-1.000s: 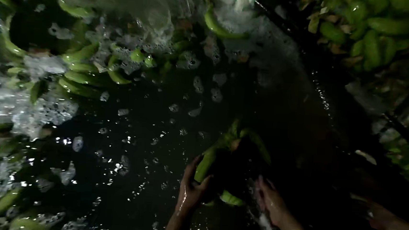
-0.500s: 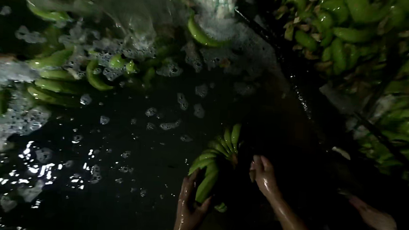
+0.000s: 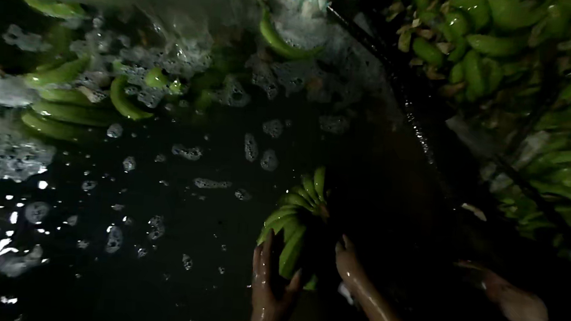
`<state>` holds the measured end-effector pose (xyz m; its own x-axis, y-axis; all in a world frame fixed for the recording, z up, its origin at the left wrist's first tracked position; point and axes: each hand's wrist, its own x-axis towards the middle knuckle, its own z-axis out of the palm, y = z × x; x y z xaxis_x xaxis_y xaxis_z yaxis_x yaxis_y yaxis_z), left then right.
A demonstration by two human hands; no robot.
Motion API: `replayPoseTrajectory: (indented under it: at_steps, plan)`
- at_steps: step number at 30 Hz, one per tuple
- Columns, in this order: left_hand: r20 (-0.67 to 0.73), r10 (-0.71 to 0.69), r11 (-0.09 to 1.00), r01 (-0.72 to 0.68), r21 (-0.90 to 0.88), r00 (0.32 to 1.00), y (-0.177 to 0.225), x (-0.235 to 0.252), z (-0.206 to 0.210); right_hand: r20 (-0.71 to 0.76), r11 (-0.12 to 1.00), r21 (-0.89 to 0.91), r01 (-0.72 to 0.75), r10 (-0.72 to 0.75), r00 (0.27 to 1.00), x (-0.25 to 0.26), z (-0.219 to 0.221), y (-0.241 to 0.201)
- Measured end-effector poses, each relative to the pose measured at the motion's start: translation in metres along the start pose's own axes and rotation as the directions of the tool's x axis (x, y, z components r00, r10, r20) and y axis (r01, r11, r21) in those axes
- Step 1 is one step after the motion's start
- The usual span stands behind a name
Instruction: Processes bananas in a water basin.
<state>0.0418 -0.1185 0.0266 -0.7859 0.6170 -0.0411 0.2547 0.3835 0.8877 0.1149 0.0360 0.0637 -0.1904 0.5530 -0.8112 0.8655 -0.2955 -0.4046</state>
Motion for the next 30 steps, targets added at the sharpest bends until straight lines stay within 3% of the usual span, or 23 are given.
replayPoseTrajectory:
  at_steps: [4, 6, 8, 10, 12, 14, 18, 21, 22, 24, 27, 28, 30]
  plan:
    - [0.003, 0.201, 0.959, -0.197, 0.203, 0.98, -0.021, -0.003, 0.027, 0.076, 0.883, 0.36, -0.301, 0.293, 0.953, 0.006, 0.006, 0.011]
    - [0.028, 0.166, 0.965, -0.168, 0.201, 0.986, -0.034, 0.008, 0.037, 0.2, 0.856, 0.432, -0.285, 0.217, 0.955, 0.007, 0.0, 0.005]
    - [0.056, 0.036, 0.99, -0.043, 0.138, 0.998, -0.044, 0.027, 0.041, 0.245, 0.855, 0.494, -0.158, 0.037, 0.969, -0.008, -0.014, -0.009]
    - [0.104, -0.182, 0.978, 0.191, -0.082, 0.978, -0.044, 0.038, 0.037, 0.149, 0.818, 0.57, -0.082, -0.005, 0.989, -0.018, -0.034, -0.015]
    - [0.061, -0.353, 0.88, 0.354, -0.316, 0.934, -0.033, 0.052, 0.04, 0.005, 0.779, 0.625, -0.047, 0.057, 0.998, -0.009, -0.064, -0.017]
    - [0.033, -0.439, 0.802, 0.409, -0.436, 0.898, -0.022, 0.045, 0.044, -0.034, 0.736, 0.67, -0.093, 0.156, 0.987, -0.001, -0.082, -0.003]
    - [0.124, -0.518, 0.685, 0.497, -0.532, 0.846, -0.016, -0.018, 0.049, 0.088, 0.708, 0.671, -0.221, 0.219, 0.972, -0.01, -0.059, 0.038]
    - [0.38, -0.526, 0.652, 0.648, -0.394, 0.761, -0.028, -0.056, 0.022, 0.225, 0.717, 0.623, -0.311, 0.217, 0.95, -0.02, -0.028, 0.057]
    - [0.395, -0.534, 0.66, 0.661, -0.358, 0.748, -0.035, -0.058, 0.009, 0.25, 0.727, 0.601, -0.331, 0.222, 0.942, -0.021, -0.021, 0.06]
    - [0.314, -0.56, 0.691, 0.641, -0.334, 0.767, -0.056, -0.045, -0.015, 0.267, 0.759, 0.554, -0.342, 0.227, 0.936, -0.022, -0.012, 0.065]
    - [0.186, -0.53, 0.701, 0.551, -0.453, 0.827, -0.099, 0.0, -0.028, 0.221, 0.797, 0.503, -0.335, 0.256, 0.941, -0.017, -0.003, 0.071]
    - [0.213, -0.536, 0.665, 0.564, -0.489, 0.817, -0.109, 0.013, -0.031, 0.199, 0.81, 0.484, -0.331, 0.267, 0.943, -0.013, -0.001, 0.072]
    - [0.309, -0.637, 0.524, 0.691, -0.499, 0.706, -0.103, 0.02, -0.036, 0.142, 0.834, 0.448, -0.322, 0.289, 0.947, -0.004, 0.004, 0.074]
